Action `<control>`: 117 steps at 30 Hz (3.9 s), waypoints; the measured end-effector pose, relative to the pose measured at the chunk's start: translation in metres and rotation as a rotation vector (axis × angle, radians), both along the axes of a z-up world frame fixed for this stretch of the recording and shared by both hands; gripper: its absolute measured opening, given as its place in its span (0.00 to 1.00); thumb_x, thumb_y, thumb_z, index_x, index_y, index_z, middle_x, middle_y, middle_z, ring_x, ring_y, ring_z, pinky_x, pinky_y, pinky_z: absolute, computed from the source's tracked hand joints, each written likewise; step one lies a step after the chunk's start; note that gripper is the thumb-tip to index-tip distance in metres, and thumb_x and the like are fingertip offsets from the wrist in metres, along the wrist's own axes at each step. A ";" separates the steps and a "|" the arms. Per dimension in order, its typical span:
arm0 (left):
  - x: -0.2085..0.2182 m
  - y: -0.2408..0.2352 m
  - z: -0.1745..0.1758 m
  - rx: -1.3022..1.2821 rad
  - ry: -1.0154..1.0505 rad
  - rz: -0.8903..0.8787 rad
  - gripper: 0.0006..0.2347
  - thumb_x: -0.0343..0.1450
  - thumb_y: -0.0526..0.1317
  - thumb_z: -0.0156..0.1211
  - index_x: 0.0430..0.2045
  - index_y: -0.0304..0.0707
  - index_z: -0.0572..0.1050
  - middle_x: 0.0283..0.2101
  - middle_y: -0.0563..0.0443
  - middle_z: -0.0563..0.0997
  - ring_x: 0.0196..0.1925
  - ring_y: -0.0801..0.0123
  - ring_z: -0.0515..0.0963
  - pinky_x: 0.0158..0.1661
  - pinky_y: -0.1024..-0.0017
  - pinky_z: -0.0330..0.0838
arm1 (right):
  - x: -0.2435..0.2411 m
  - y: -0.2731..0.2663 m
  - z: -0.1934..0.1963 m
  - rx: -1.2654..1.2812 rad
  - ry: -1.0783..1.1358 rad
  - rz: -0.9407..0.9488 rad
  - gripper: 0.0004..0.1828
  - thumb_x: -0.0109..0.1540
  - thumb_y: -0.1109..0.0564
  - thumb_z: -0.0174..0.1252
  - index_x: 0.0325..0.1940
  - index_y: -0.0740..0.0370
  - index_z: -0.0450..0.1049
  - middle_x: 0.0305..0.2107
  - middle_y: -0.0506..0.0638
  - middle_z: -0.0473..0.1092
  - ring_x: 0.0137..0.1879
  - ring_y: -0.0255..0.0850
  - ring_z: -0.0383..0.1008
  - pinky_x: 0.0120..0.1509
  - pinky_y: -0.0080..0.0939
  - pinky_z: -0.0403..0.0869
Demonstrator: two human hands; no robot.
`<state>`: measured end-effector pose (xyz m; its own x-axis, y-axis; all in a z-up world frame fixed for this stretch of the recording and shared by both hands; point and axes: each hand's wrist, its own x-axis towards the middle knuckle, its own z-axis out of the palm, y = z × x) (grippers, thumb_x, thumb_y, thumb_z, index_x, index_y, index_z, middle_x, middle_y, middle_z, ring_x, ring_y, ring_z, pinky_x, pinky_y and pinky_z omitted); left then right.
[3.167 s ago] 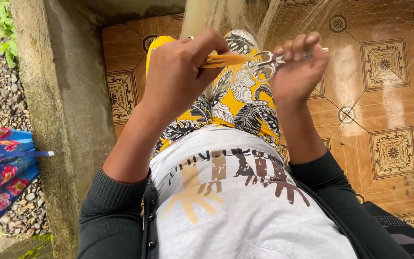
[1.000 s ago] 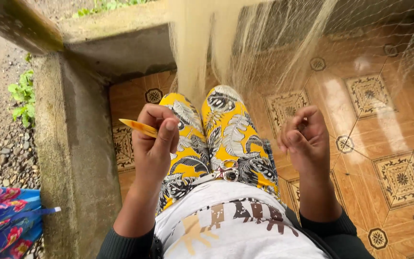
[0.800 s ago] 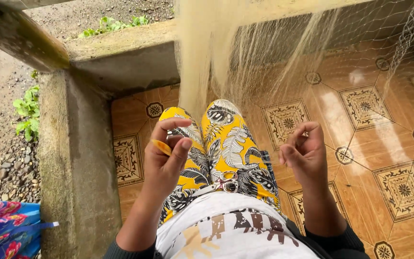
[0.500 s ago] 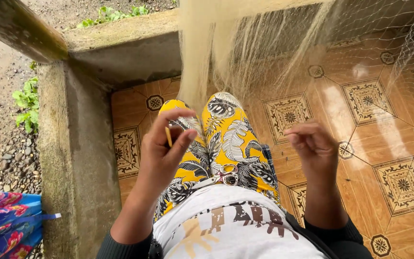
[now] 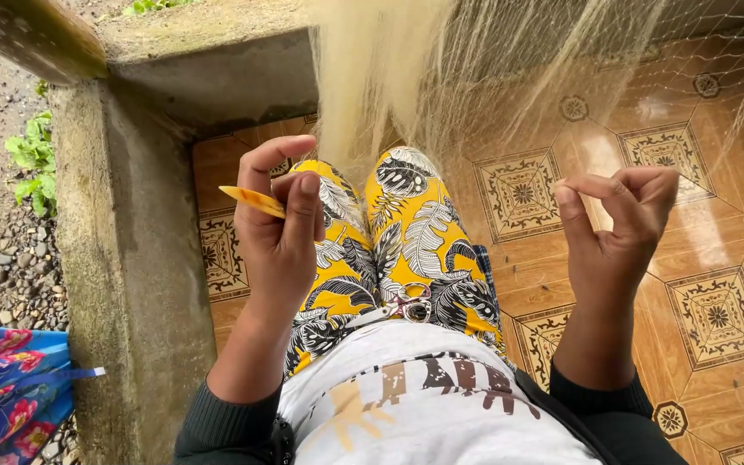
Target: Repairing or weaving a fine mesh fishing net using a netting needle shuttle.
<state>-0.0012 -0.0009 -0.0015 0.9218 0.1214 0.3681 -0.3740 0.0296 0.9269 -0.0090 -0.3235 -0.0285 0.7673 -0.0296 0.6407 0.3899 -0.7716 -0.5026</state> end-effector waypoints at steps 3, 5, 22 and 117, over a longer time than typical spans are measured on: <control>-0.001 -0.002 -0.001 -0.006 0.003 -0.018 0.08 0.81 0.42 0.49 0.52 0.41 0.67 0.22 0.59 0.65 0.18 0.82 0.62 0.21 0.84 0.55 | -0.005 0.008 0.012 -0.106 -0.044 -0.041 0.03 0.71 0.66 0.68 0.48 0.65 0.81 0.43 0.53 0.54 0.54 0.49 0.56 0.64 0.51 0.62; 0.000 -0.004 -0.001 -0.013 0.007 -0.025 0.08 0.81 0.41 0.49 0.52 0.41 0.67 0.23 0.59 0.66 0.18 0.82 0.62 0.21 0.84 0.55 | -0.003 0.008 0.010 -0.145 -0.075 -0.063 0.05 0.70 0.69 0.68 0.46 0.65 0.80 0.43 0.55 0.54 0.53 0.51 0.56 0.64 0.53 0.61; 0.019 -0.017 -0.023 0.081 -0.072 -0.138 0.14 0.74 0.41 0.64 0.49 0.32 0.77 0.15 0.56 0.64 0.17 0.79 0.60 0.25 0.81 0.60 | 0.031 0.025 -0.041 1.132 0.308 0.654 0.09 0.68 0.54 0.59 0.45 0.64 0.73 0.24 0.44 0.62 0.29 0.27 0.66 0.38 0.36 0.82; 0.006 -0.028 -0.036 -0.382 0.201 -0.289 0.08 0.76 0.45 0.60 0.31 0.44 0.70 0.24 0.61 0.67 0.19 0.85 0.57 0.19 0.84 0.49 | 0.014 0.030 -0.017 0.852 0.135 0.448 0.03 0.71 0.58 0.53 0.46 0.50 0.67 0.61 0.54 0.67 0.71 0.47 0.67 0.74 0.42 0.78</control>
